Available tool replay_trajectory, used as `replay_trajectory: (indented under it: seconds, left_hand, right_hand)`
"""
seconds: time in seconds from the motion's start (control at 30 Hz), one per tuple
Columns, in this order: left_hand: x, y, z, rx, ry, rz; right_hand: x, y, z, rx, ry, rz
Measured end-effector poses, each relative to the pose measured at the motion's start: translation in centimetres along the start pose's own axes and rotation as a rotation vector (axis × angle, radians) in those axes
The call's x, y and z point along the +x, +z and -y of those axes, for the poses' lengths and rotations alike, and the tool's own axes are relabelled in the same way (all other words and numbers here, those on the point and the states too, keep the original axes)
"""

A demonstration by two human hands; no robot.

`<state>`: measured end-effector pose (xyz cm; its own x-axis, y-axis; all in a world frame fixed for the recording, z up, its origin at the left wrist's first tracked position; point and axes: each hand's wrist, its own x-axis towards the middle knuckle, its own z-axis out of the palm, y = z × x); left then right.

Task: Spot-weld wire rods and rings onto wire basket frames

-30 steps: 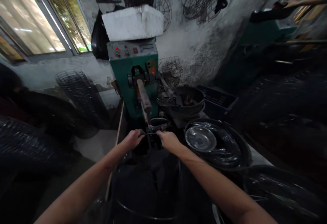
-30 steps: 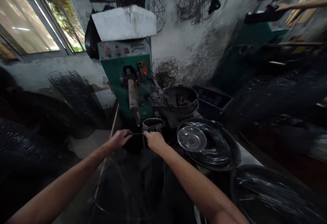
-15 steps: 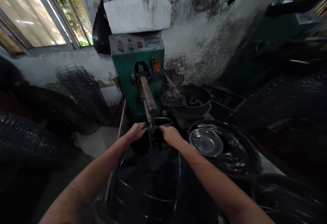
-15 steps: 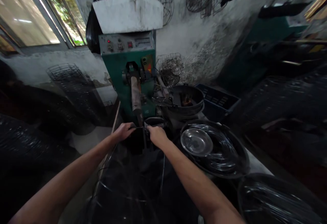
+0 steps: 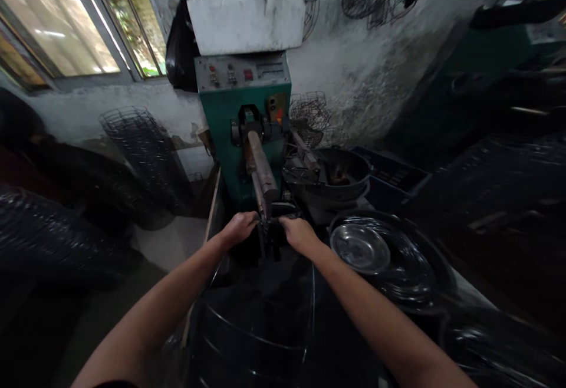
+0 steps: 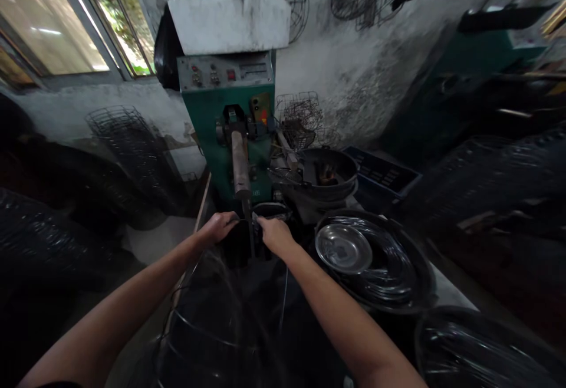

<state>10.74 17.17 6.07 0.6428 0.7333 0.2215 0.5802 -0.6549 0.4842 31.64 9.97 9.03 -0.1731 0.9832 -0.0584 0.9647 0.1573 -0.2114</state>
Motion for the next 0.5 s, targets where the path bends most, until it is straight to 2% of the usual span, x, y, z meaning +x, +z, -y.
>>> replay_trajectory:
  seconds: [0.5]
  left_hand:
    - [-0.01, -0.29, -0.32, -0.022, -0.040, 0.038]
  right_hand:
    - [0.28, 0.28, -0.22, 0.009, -0.026, 0.013]
